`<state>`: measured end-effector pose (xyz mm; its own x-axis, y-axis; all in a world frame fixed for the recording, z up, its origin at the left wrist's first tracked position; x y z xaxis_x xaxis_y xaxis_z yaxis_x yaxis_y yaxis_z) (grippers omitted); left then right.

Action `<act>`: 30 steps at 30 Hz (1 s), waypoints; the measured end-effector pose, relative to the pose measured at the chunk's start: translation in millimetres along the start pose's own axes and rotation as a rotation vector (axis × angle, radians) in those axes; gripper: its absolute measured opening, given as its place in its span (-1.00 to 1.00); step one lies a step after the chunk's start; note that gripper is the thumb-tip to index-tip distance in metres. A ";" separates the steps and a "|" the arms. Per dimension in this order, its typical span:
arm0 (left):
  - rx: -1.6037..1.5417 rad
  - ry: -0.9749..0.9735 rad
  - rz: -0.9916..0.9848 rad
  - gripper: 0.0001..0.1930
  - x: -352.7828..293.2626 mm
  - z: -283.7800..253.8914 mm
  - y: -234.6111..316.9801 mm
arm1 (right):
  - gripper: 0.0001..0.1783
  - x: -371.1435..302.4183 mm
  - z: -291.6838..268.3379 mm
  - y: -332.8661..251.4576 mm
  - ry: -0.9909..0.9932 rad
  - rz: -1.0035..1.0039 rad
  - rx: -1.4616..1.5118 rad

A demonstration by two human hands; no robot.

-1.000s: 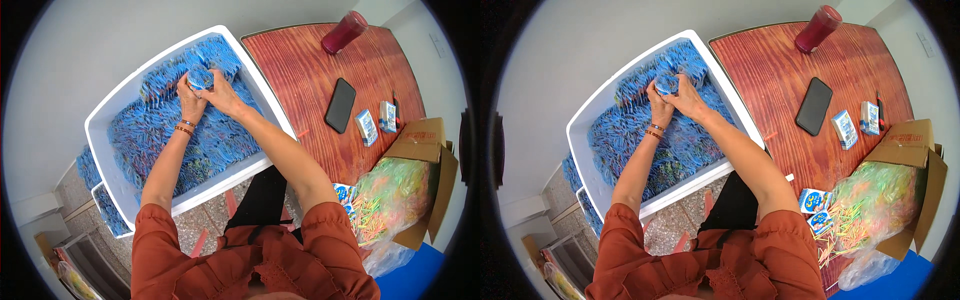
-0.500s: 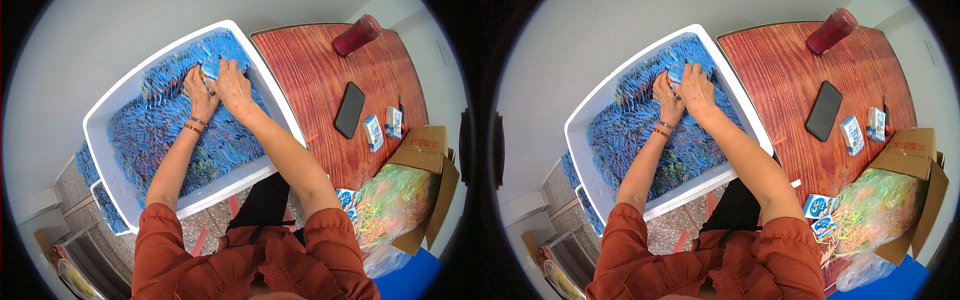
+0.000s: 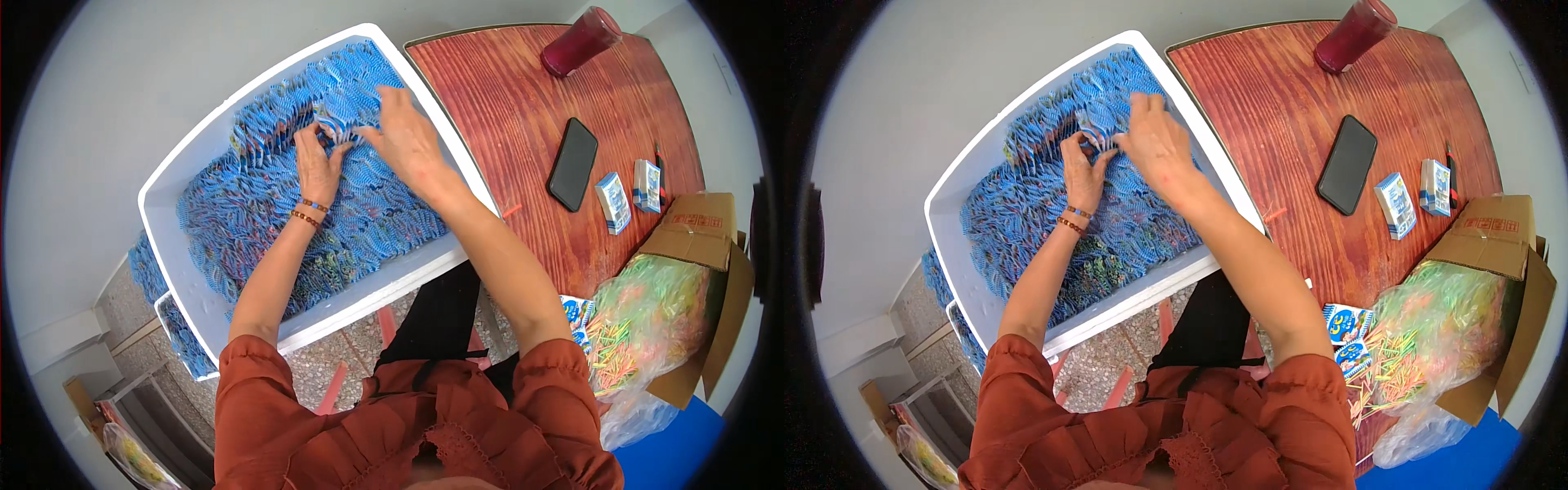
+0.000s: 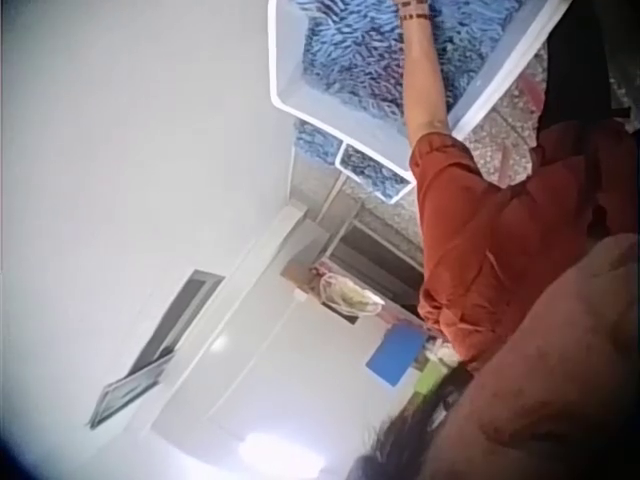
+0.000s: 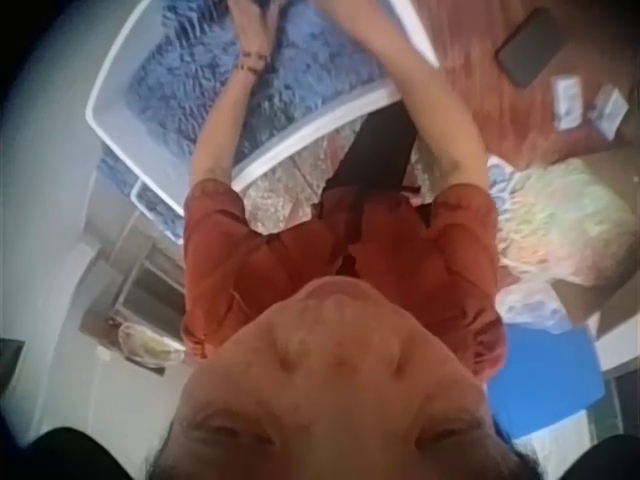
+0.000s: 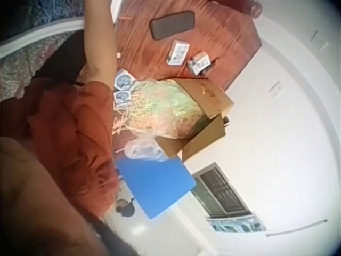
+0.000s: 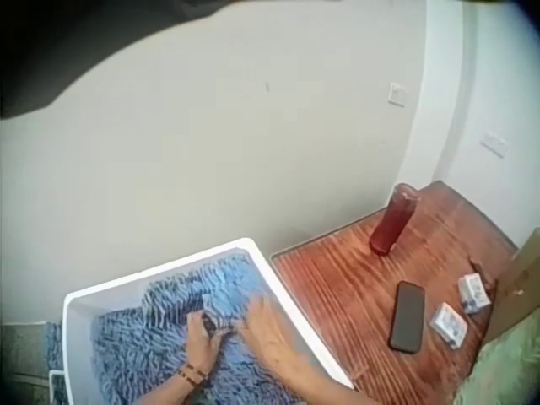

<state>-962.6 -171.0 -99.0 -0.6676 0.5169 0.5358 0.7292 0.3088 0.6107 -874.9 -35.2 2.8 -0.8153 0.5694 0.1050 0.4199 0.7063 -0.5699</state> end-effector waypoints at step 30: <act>0.121 -0.039 0.092 -0.37 -0.4 12.0 38.2 | -0.75 -3.2 27.7 61.8 -0.236 -0.261 -0.057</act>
<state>-932.6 -149.8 -82.9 -0.5929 0.5773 0.5615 0.8011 0.3514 0.4845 -857.3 -5.0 -55.3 -0.9650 0.2583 0.0464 0.2010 0.8413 -0.5018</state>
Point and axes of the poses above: each hand's wrist, its own x-axis towards the middle knuckle, its own z-axis out of the palm, y = z × x, the point moved 3 cm from there along x, towards the middle knuckle, and after that the axes turned 9 degrees about z, right-handed, at the moved point
